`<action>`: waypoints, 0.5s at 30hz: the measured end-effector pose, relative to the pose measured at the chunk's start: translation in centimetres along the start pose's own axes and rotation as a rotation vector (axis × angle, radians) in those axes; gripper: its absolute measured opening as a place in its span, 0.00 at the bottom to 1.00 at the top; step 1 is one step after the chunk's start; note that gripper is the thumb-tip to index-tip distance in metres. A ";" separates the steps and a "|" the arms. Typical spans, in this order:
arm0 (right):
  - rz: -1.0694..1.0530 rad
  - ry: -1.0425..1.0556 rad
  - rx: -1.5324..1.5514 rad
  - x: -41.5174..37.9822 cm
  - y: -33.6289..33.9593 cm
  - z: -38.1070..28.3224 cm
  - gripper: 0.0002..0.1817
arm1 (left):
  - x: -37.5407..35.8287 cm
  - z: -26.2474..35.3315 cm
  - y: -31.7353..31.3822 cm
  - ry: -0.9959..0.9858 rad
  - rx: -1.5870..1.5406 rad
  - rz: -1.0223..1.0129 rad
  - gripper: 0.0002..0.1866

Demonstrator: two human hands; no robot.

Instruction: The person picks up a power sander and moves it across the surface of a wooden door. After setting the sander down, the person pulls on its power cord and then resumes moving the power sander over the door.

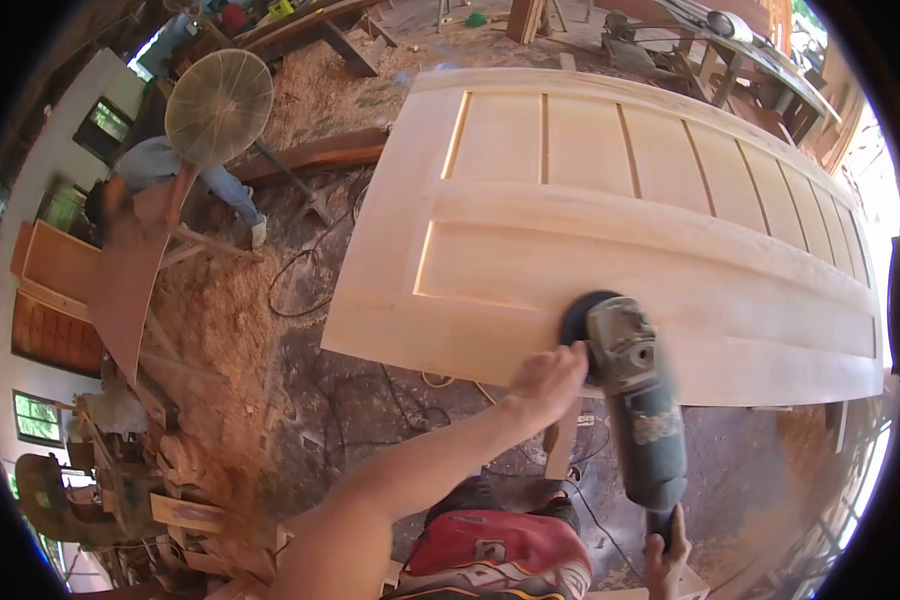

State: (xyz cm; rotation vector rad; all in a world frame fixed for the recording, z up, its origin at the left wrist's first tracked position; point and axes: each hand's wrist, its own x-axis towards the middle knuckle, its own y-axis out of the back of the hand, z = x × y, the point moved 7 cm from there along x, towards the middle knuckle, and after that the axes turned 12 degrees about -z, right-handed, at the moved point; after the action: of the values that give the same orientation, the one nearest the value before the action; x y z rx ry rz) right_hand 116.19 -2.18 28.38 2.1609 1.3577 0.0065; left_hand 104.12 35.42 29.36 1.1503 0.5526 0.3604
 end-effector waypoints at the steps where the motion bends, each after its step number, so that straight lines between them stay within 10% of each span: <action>1: -0.022 0.011 -0.037 0.9 -2.0 -2.4 0.38 | -1.6 -2.9 0.4 0.043 -0.017 -0.010 0.05; 8: -0.237 0.109 -0.184 5.1 -13.4 -13.0 0.32 | -11.5 -18.0 3.0 0.239 0.060 -0.058 0.06; 15: -0.174 0.088 -0.120 3.0 -13.7 -10.5 0.35 | -11.9 -17.6 2.7 0.195 0.022 -0.014 0.06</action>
State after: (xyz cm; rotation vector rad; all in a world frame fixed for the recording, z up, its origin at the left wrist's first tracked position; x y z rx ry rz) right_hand 103.17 9.53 29.73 1.9586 1.5507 0.1137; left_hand 84.24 43.33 29.26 1.1387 0.7369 0.4586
